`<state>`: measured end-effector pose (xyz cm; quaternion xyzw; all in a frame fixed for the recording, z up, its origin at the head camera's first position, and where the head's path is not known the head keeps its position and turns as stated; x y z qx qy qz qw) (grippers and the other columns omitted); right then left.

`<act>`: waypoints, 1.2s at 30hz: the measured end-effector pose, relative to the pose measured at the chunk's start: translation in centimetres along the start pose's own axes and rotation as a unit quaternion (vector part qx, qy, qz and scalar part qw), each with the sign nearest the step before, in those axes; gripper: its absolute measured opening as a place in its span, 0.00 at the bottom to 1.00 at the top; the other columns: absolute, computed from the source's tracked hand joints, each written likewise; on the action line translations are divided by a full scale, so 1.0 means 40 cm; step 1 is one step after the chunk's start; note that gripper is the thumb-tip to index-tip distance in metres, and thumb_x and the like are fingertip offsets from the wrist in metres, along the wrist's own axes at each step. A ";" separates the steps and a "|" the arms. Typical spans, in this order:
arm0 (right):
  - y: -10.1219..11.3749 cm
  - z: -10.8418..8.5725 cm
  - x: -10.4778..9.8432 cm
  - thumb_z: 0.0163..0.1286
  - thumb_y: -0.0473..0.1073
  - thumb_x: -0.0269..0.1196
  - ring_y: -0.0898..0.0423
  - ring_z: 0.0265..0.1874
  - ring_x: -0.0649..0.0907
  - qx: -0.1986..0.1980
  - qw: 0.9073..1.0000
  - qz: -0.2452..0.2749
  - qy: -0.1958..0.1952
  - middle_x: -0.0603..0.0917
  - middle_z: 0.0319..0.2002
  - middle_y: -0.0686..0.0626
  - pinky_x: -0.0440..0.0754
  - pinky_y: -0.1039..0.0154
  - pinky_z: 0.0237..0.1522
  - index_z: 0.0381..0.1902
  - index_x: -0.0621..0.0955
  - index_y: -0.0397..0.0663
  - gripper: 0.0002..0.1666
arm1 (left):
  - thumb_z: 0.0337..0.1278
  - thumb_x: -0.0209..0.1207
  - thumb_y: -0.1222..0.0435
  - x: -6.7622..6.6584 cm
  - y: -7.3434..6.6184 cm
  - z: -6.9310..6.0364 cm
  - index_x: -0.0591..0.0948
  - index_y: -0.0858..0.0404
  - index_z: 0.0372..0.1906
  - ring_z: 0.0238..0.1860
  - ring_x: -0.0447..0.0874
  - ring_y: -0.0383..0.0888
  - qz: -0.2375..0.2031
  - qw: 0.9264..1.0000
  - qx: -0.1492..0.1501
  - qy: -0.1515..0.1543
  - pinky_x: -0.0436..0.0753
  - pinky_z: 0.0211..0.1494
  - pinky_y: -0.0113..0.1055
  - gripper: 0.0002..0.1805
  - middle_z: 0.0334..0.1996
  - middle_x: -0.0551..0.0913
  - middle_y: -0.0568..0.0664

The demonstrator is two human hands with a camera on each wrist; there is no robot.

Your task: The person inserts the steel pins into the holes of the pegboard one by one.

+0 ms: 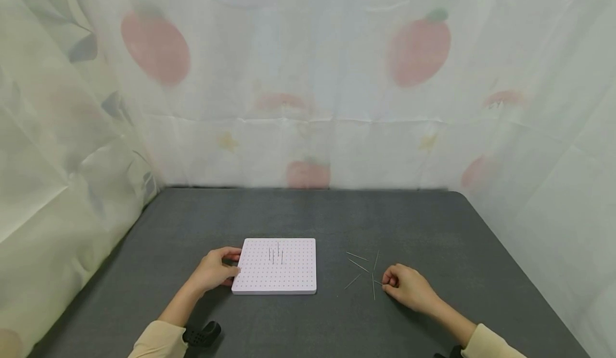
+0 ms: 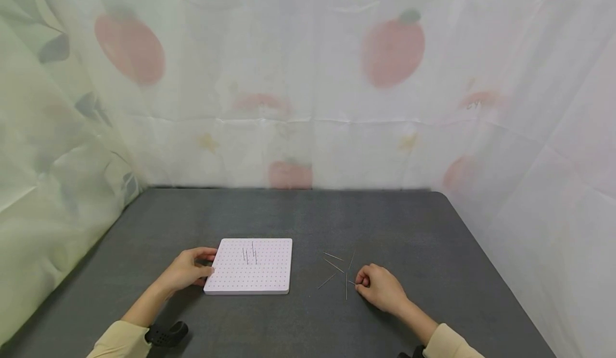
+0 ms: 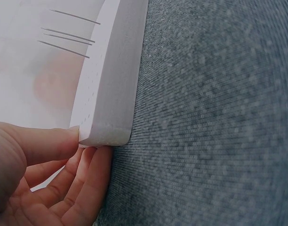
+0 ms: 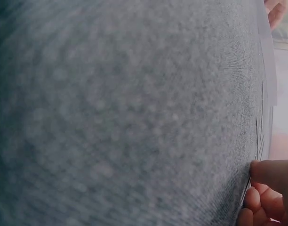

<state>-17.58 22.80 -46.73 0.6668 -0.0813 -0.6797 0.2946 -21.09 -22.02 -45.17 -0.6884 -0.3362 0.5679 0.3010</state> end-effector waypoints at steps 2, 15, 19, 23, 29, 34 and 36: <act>0.002 -0.002 0.001 0.58 0.39 0.70 0.69 0.22 0.67 0.008 1.000 0.000 -0.001 0.73 0.25 0.57 0.65 0.72 0.26 0.26 0.79 0.55 0.09 | 0.52 0.63 0.75 0.000 -0.002 -0.001 0.74 0.73 0.62 0.35 0.83 0.42 0.001 1.000 0.000 0.001 0.87 0.33 0.40 0.28 0.53 0.80 0.65; 0.007 -0.004 0.001 0.59 0.38 0.69 0.68 0.21 0.67 0.023 1.000 -0.002 -0.006 0.74 0.24 0.57 0.65 0.72 0.24 0.23 0.79 0.54 0.10 | 0.53 0.62 0.75 -0.002 -0.008 -0.005 0.73 0.74 0.63 0.36 0.84 0.43 -0.012 1.000 0.000 0.007 0.88 0.34 0.40 0.29 0.54 0.79 0.65; 0.006 -0.003 0.001 0.59 0.38 0.69 0.68 0.21 0.67 0.020 1.000 -0.007 -0.006 0.73 0.23 0.57 0.65 0.72 0.24 0.23 0.79 0.54 0.10 | 0.52 0.62 0.75 -0.001 -0.007 -0.005 0.73 0.74 0.62 0.36 0.84 0.42 -0.009 1.000 0.002 0.005 0.88 0.33 0.40 0.29 0.53 0.80 0.65; 0.005 0.001 0.000 0.60 0.37 0.68 0.69 0.21 0.67 0.022 1.000 -0.009 -0.003 0.74 0.23 0.57 0.65 0.73 0.24 0.23 0.79 0.54 0.10 | 0.52 0.62 0.74 -0.001 -0.007 -0.006 0.73 0.74 0.62 0.36 0.84 0.42 -0.008 1.000 0.003 0.005 0.88 0.33 0.40 0.29 0.53 0.80 0.65; 0.002 0.006 -0.001 0.64 0.37 0.65 0.69 0.19 0.67 0.030 1.000 -0.003 0.007 0.74 0.23 0.57 0.65 0.72 0.22 0.26 0.79 0.52 0.07 | 0.52 0.62 0.75 -0.002 -0.007 -0.007 0.73 0.74 0.62 0.36 0.84 0.42 -0.012 1.000 0.006 0.006 0.88 0.33 0.40 0.28 0.53 0.80 0.66; 0.001 0.006 -0.006 0.66 0.37 0.63 0.68 0.17 0.66 0.023 0.999 0.009 0.024 0.73 0.22 0.56 0.64 0.72 0.20 0.30 0.78 0.50 0.05 | 0.52 0.62 0.75 -0.002 -0.006 -0.006 0.73 0.74 0.62 0.36 0.84 0.42 -0.010 1.000 0.005 0.005 0.88 0.33 0.40 0.29 0.53 0.80 0.65; 0.002 0.007 -0.010 0.67 0.37 0.63 0.68 0.17 0.66 0.019 0.999 0.011 0.031 0.73 0.22 0.56 0.63 0.71 0.20 0.31 0.78 0.50 0.05 | 0.52 0.62 0.75 -0.002 -0.006 -0.006 0.73 0.74 0.62 0.36 0.84 0.42 -0.010 1.000 0.005 0.004 0.88 0.34 0.40 0.29 0.53 0.80 0.65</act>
Point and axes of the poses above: each hand's wrist, its own z-axis towards the middle knuckle, its own x-axis out of the palm, y = z × x, the point moved 1 cm from there along z, towards the middle knuckle
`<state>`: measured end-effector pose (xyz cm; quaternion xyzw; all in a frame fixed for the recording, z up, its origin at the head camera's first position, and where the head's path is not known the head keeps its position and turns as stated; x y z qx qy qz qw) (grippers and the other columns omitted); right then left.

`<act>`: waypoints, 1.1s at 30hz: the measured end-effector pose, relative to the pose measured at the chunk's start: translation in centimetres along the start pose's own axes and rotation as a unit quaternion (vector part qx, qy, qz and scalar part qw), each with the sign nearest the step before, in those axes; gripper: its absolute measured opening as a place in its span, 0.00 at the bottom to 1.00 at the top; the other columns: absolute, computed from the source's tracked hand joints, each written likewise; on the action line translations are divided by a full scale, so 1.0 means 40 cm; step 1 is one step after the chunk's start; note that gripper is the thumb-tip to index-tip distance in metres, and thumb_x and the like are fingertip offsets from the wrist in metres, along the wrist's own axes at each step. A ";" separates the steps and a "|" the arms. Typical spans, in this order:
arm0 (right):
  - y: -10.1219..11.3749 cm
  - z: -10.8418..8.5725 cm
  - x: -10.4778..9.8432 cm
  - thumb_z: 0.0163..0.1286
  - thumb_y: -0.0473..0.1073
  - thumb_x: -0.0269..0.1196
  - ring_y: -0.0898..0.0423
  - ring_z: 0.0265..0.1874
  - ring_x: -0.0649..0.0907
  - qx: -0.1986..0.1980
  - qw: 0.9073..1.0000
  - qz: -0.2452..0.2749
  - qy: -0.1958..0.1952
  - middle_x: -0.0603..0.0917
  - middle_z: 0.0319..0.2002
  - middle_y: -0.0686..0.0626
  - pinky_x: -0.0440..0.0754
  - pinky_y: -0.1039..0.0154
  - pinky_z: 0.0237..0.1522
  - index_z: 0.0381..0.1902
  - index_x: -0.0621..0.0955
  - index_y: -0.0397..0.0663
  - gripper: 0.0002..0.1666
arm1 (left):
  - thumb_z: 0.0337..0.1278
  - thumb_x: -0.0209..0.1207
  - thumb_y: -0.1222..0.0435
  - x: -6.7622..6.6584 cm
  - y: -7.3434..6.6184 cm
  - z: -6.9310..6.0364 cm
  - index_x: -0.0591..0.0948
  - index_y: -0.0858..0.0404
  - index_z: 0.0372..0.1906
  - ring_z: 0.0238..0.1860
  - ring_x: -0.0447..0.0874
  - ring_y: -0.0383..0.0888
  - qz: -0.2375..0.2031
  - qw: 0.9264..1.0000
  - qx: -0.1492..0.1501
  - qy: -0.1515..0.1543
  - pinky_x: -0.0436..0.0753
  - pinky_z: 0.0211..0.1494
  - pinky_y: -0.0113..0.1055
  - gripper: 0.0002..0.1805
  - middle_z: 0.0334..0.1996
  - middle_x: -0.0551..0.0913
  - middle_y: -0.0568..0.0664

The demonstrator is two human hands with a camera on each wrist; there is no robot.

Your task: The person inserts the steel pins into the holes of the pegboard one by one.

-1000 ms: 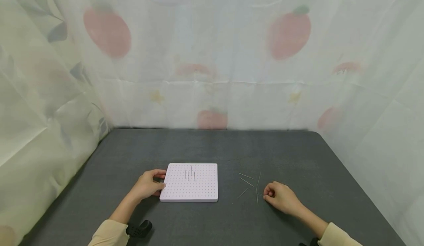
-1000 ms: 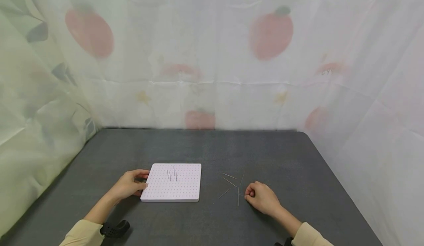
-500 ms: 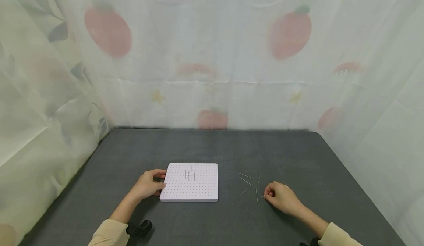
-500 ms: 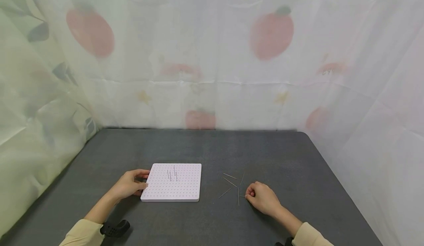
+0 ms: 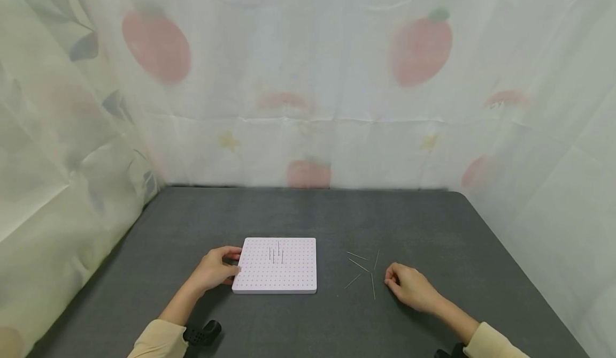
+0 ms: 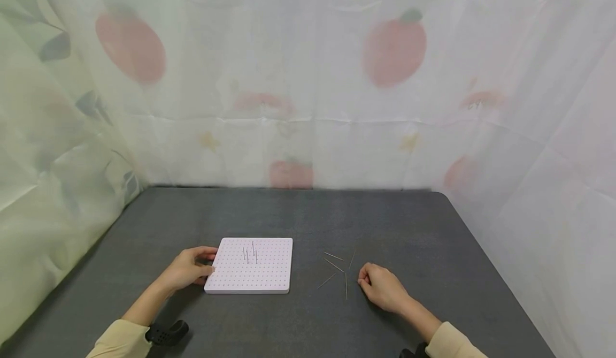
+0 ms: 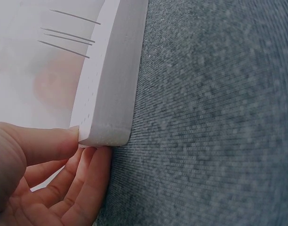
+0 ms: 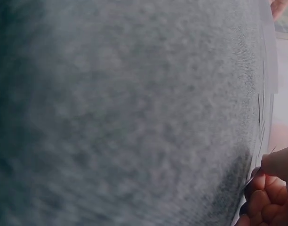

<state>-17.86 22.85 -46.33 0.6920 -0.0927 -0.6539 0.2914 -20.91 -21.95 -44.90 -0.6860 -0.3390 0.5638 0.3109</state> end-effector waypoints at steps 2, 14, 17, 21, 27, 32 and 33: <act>0.001 0.001 -0.003 0.67 0.37 0.62 0.68 0.17 0.65 -0.008 1.000 -0.004 0.005 0.73 0.22 0.57 0.63 0.71 0.20 0.32 0.77 0.49 0.04 | 0.52 0.62 0.74 0.000 0.000 0.000 0.73 0.74 0.62 0.36 0.84 0.42 0.002 1.000 -0.001 -0.001 0.88 0.34 0.40 0.28 0.53 0.80 0.65; 0.033 0.030 -0.020 0.69 0.35 0.60 0.67 0.18 0.64 -0.022 0.999 -0.021 -0.025 0.71 0.23 0.57 0.62 0.71 0.21 0.33 0.76 0.50 0.05 | 0.52 0.62 0.75 0.001 0.000 0.002 0.74 0.74 0.61 0.35 0.84 0.42 0.000 1.000 0.000 0.001 0.88 0.33 0.40 0.28 0.53 0.80 0.65; 0.044 0.040 -0.018 0.69 0.36 0.60 0.68 0.18 0.64 -0.029 0.999 -0.023 -0.034 0.71 0.24 0.57 0.62 0.72 0.21 0.33 0.75 0.50 0.06 | 0.53 0.62 0.75 0.000 0.001 0.002 0.73 0.74 0.62 0.36 0.84 0.42 0.001 1.000 -0.003 0.002 0.88 0.34 0.40 0.28 0.53 0.80 0.65; 0.059 0.055 -0.011 0.70 0.35 0.59 0.68 0.18 0.64 -0.044 0.998 -0.014 -0.043 0.71 0.24 0.57 0.62 0.72 0.21 0.32 0.75 0.50 0.06 | 0.53 0.62 0.75 0.000 0.003 0.002 0.73 0.73 0.62 0.36 0.84 0.42 0.001 1.000 -0.009 0.004 0.88 0.34 0.40 0.28 0.54 0.79 0.65; 0.089 0.074 -0.001 0.70 0.35 0.59 0.68 0.19 0.64 -0.053 0.997 0.007 -0.048 0.72 0.25 0.56 0.63 0.72 0.22 0.33 0.75 0.49 0.06 | 0.54 0.62 0.75 0.000 0.003 0.003 0.73 0.73 0.62 0.36 0.84 0.42 -0.001 1.000 -0.010 0.005 0.88 0.34 0.40 0.28 0.54 0.79 0.65; 0.109 0.094 0.003 0.70 0.34 0.58 0.67 0.19 0.65 -0.046 0.997 0.015 -0.057 0.71 0.25 0.56 0.63 0.72 0.22 0.34 0.76 0.49 0.05 | 0.53 0.62 0.75 0.000 0.002 0.002 0.73 0.73 0.62 0.36 0.84 0.42 -0.002 1.000 -0.010 0.005 0.88 0.34 0.40 0.28 0.54 0.79 0.65; 0.113 0.097 0.004 0.70 0.34 0.58 0.67 0.19 0.65 -0.046 0.997 0.018 -0.057 0.72 0.25 0.56 0.63 0.72 0.22 0.34 0.76 0.49 0.04 | 0.53 0.62 0.75 0.000 0.002 0.002 0.73 0.73 0.62 0.36 0.84 0.42 -0.001 1.000 -0.010 0.005 0.88 0.34 0.40 0.28 0.54 0.79 0.65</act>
Point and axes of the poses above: each hand's wrist, its own z-axis towards the middle knuckle, its own x-axis out of the palm, y = z × x, the point moved 1 cm from there along z, towards the middle knuckle
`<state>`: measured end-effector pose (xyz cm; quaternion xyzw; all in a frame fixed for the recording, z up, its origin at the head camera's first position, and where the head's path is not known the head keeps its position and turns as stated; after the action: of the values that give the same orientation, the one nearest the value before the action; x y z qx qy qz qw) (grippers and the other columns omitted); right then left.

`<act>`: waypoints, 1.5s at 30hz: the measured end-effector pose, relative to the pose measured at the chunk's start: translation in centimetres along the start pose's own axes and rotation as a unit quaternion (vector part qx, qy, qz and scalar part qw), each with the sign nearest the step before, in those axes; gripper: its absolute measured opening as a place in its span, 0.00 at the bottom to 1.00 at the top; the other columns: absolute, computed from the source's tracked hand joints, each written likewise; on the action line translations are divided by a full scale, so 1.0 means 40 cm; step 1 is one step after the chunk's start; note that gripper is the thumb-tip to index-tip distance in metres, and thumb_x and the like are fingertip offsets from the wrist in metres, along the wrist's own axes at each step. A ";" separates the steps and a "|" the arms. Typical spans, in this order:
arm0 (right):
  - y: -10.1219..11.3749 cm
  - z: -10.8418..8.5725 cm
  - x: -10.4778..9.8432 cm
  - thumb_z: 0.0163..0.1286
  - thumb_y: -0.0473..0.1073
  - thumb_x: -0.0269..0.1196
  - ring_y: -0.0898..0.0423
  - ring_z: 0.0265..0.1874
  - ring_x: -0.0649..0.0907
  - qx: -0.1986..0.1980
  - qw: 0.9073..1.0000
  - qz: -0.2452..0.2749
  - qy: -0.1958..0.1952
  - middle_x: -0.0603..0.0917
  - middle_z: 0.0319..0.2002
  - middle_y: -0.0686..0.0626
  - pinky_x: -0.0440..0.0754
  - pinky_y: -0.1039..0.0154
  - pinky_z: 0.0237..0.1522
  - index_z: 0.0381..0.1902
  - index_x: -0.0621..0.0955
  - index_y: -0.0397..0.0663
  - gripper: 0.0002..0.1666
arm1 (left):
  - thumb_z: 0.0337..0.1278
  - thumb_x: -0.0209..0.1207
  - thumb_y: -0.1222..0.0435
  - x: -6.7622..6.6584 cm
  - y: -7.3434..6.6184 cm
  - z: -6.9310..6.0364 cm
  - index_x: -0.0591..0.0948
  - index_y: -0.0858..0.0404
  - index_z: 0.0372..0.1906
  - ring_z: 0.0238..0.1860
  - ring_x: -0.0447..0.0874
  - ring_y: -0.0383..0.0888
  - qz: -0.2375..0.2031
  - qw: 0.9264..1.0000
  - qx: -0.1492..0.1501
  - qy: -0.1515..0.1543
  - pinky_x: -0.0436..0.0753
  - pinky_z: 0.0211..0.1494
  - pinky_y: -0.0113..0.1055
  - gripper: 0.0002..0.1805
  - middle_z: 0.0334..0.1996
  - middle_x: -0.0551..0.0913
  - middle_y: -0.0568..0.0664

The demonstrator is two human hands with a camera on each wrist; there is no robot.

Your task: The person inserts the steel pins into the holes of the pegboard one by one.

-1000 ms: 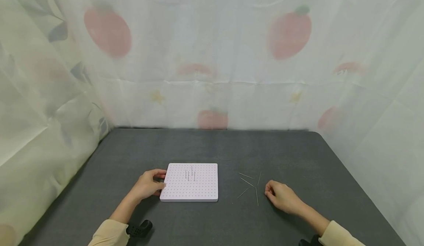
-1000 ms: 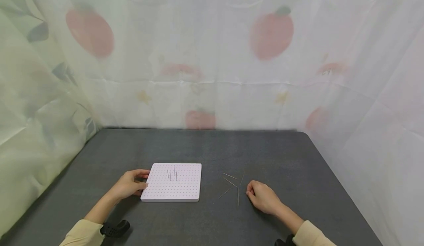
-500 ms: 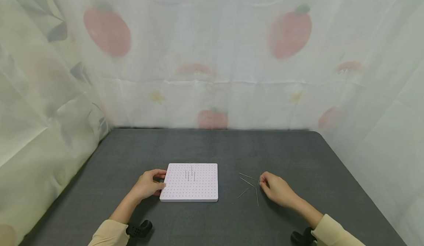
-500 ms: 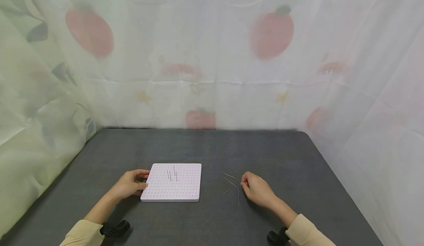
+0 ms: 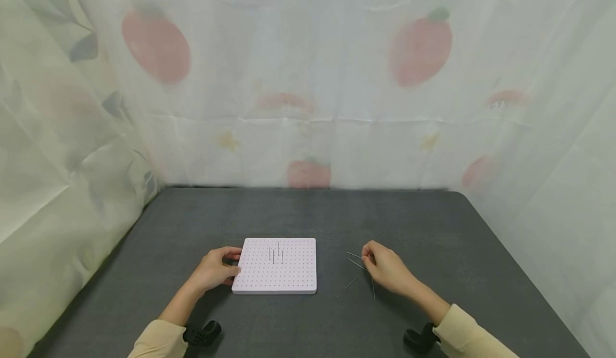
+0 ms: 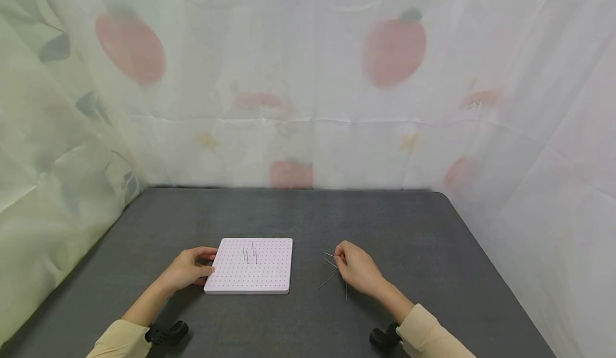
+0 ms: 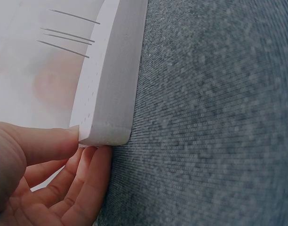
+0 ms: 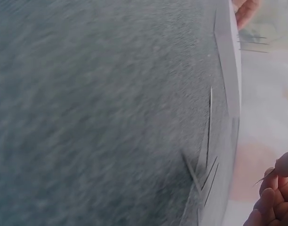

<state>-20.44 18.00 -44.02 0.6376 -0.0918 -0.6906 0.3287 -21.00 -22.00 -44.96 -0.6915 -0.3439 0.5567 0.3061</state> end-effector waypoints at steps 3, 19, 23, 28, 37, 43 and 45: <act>0.008 0.010 0.005 0.70 0.35 0.58 0.68 0.17 0.66 -0.001 1.000 0.009 0.005 0.72 0.24 0.56 0.64 0.72 0.21 0.35 0.76 0.47 0.03 | 0.53 0.62 0.75 0.000 0.001 0.002 0.73 0.73 0.63 0.36 0.84 0.42 0.001 1.000 -0.001 0.001 0.88 0.34 0.40 0.28 0.54 0.79 0.65; 0.052 0.052 0.033 0.68 0.35 0.58 0.67 0.19 0.66 -0.018 0.998 0.062 0.020 0.74 0.25 0.54 0.63 0.72 0.21 0.37 0.75 0.46 0.03 | 0.53 0.62 0.76 -0.001 -0.001 0.000 0.73 0.73 0.62 0.36 0.84 0.42 -0.006 1.000 0.001 0.002 0.88 0.34 0.40 0.28 0.54 0.79 0.65; 0.065 0.063 0.039 0.67 0.35 0.59 0.66 0.20 0.67 -0.024 0.998 0.061 0.015 0.74 0.25 0.55 0.63 0.72 0.22 0.37 0.75 0.46 0.03 | 0.53 0.62 0.76 0.000 -0.001 0.000 0.73 0.73 0.62 0.36 0.84 0.43 -0.006 1.000 0.001 0.002 0.88 0.34 0.40 0.28 0.54 0.79 0.65; 0.081 0.075 0.048 0.67 0.36 0.60 0.65 0.22 0.68 -0.027 0.997 0.067 0.008 0.76 0.26 0.55 0.64 0.73 0.23 0.37 0.76 0.48 0.03 | 0.53 0.62 0.75 0.000 -0.002 0.000 0.74 0.72 0.62 0.36 0.84 0.42 -0.001 1.000 0.000 0.001 0.88 0.34 0.40 0.28 0.54 0.80 0.65; 0.110 0.095 0.064 0.66 0.37 0.63 0.66 0.23 0.69 -0.038 0.997 0.072 -0.009 0.80 0.28 0.55 0.65 0.73 0.25 0.36 0.78 0.50 0.04 | 0.52 0.62 0.75 0.000 -0.001 0.000 0.74 0.72 0.62 0.36 0.83 0.42 -0.002 1.000 -0.003 0.000 0.88 0.34 0.40 0.28 0.54 0.80 0.65; 0.122 0.109 0.082 0.64 0.37 0.64 0.67 0.23 0.69 -0.056 0.995 0.084 -0.023 0.81 0.27 0.55 0.65 0.73 0.25 0.35 0.79 0.49 0.04 | 0.52 0.62 0.75 0.000 -0.001 0.000 0.74 0.72 0.61 0.36 0.83 0.42 -0.001 1.000 0.002 -0.003 0.88 0.34 0.40 0.28 0.53 0.80 0.64; 0.125 0.114 0.089 0.64 0.36 0.64 0.67 0.23 0.69 -0.064 0.994 0.086 -0.029 0.81 0.27 0.55 0.66 0.74 0.25 0.34 0.78 0.49 0.04 | 0.52 0.62 0.75 0.001 0.000 -0.001 0.74 0.73 0.61 0.36 0.83 0.42 -0.001 1.000 0.003 -0.004 0.88 0.34 0.40 0.28 0.53 0.80 0.64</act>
<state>-22.93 10.80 -43.44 0.5845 -0.1116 -0.6826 0.4242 -20.98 -21.97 -44.96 -0.6880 -0.3444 0.5599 0.3074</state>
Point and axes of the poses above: each hand's wrist, its own z-axis towards the middle knuckle, its own x-axis out of the palm, y = z × x, the point moved 1 cm from there along z, towards the middle knuckle
